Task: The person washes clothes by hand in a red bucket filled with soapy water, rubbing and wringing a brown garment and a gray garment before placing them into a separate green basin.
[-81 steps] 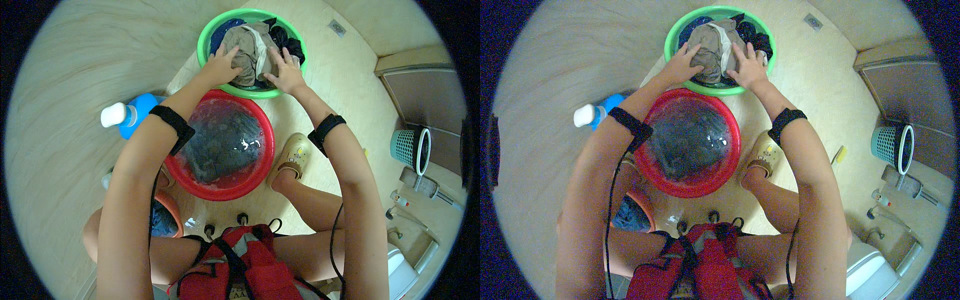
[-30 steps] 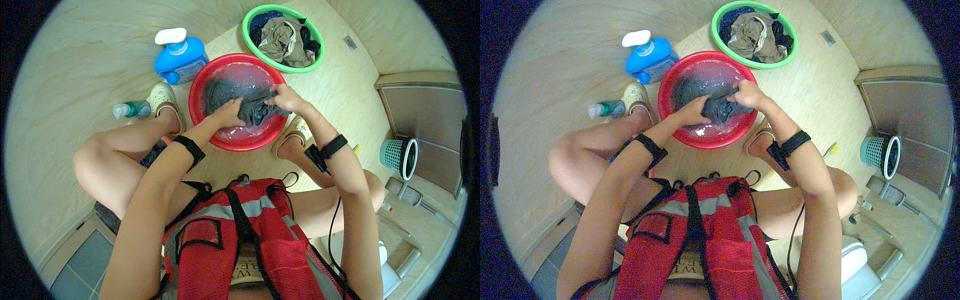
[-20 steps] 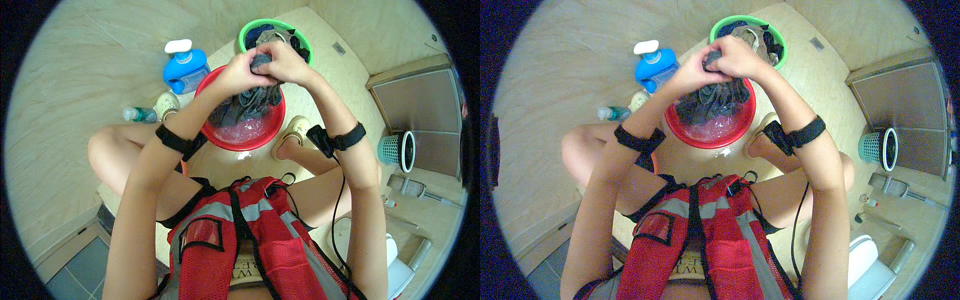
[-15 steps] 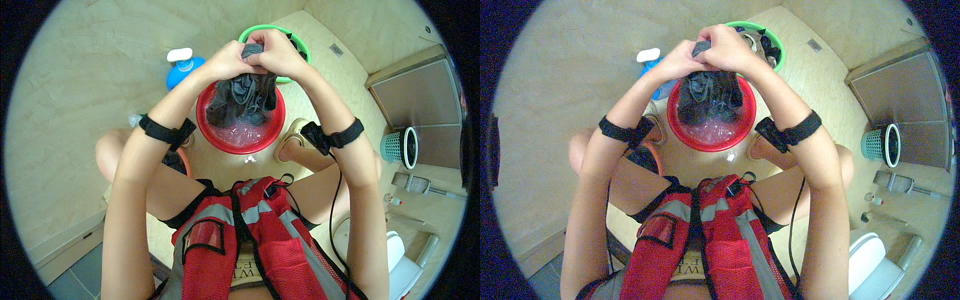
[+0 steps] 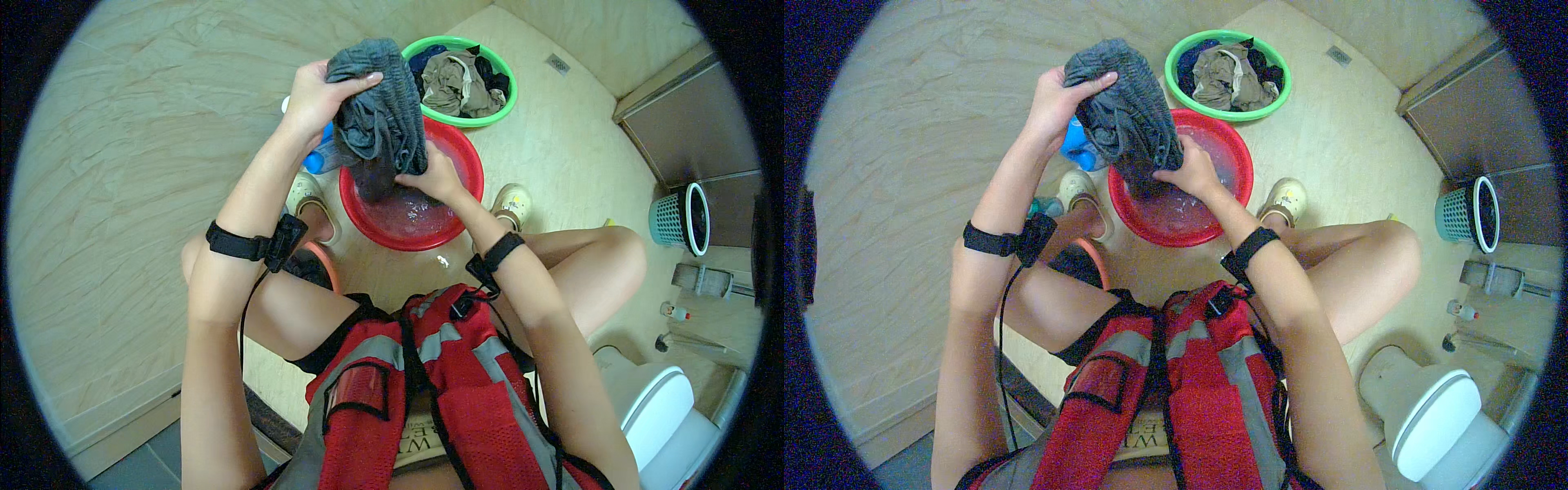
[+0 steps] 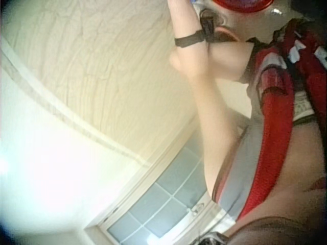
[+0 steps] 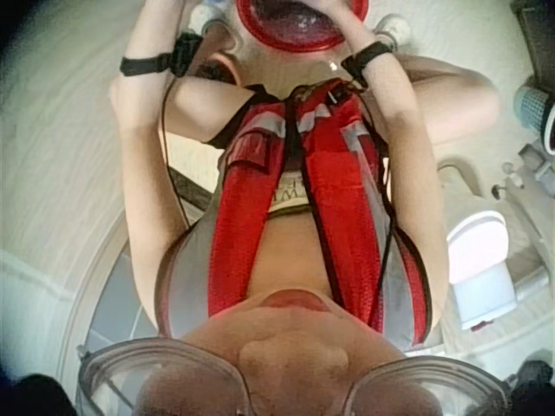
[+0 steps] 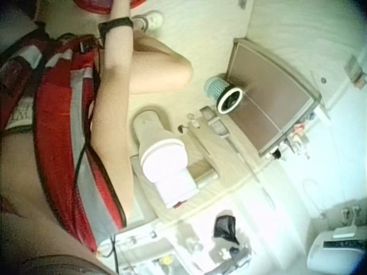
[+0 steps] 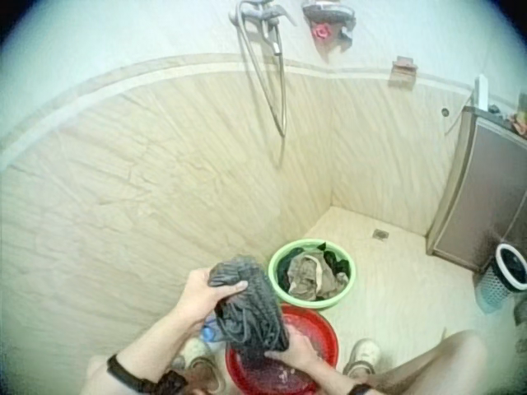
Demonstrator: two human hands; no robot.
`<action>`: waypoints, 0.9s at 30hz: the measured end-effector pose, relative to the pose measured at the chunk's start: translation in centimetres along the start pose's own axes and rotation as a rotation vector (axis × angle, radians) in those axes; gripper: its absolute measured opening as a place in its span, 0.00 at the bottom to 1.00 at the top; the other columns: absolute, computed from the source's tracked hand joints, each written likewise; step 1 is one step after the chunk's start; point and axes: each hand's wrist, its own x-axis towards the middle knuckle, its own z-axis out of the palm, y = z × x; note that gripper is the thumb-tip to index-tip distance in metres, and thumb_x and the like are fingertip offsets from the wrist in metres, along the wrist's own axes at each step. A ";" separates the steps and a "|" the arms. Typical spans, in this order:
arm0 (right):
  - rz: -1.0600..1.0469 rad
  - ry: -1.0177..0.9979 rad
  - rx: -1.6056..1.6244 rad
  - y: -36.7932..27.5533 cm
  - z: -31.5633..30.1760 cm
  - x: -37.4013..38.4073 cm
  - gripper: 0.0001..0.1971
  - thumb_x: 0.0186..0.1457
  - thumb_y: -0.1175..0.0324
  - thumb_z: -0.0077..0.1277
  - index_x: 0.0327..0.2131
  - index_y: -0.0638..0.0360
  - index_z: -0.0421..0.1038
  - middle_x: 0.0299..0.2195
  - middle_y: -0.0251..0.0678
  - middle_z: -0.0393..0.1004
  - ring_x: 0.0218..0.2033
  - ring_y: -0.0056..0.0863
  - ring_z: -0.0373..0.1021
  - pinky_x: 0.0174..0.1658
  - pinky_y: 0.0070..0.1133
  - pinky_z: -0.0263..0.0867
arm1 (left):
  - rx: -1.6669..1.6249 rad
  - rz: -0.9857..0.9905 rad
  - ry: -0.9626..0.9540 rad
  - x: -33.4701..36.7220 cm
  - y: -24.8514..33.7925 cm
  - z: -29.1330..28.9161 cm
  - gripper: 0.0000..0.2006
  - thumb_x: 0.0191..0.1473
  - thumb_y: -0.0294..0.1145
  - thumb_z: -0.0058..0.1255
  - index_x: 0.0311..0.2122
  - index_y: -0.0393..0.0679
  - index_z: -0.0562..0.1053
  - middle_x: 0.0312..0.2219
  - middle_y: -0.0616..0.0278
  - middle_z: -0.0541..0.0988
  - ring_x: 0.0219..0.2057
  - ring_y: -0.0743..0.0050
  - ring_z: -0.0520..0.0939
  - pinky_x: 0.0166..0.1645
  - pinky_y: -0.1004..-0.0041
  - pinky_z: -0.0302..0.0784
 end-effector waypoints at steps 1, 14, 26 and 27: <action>0.041 0.022 -0.015 0.9 0.6 0.0 0.33 0.32 0.63 0.63 0.45 0.64 0.65 0.39 0.49 0.71 0.42 0.40 0.69 0.47 0.28 0.63 | -0.012 0.006 0.008 -0.1 0.4 0.1 0.12 0.42 0.27 0.59 0.35 0.34 0.74 0.30 0.60 0.79 0.30 0.78 0.78 0.38 0.78 0.73; 0.483 0.154 0.580 -7.5 -14.9 6.6 0.04 0.44 0.76 0.42 0.24 0.66 0.67 0.23 0.39 0.68 0.19 0.30 0.69 0.17 0.21 0.71 | 0.090 0.095 0.174 -0.5 4.8 -6.2 0.17 0.42 0.31 0.60 0.37 0.34 0.73 0.32 0.61 0.78 0.34 0.76 0.77 0.41 0.77 0.69; 0.030 0.176 0.811 -32.3 -26.8 12.6 0.08 0.38 0.82 0.37 0.15 0.58 0.53 0.17 0.34 0.56 0.15 0.30 0.59 0.21 0.26 0.69 | -0.270 0.268 0.072 0.5 22.5 -6.2 0.10 0.49 0.28 0.52 0.38 0.37 0.71 0.32 0.58 0.77 0.34 0.66 0.78 0.43 0.67 0.74; -0.047 0.170 0.812 -34.1 -28.1 12.8 0.09 0.39 0.83 0.36 0.15 0.57 0.52 0.17 0.33 0.55 0.14 0.27 0.57 0.20 0.24 0.69 | -0.278 0.298 0.066 0.4 23.9 -6.1 0.09 0.49 0.27 0.52 0.37 0.37 0.71 0.31 0.58 0.77 0.33 0.66 0.78 0.42 0.67 0.75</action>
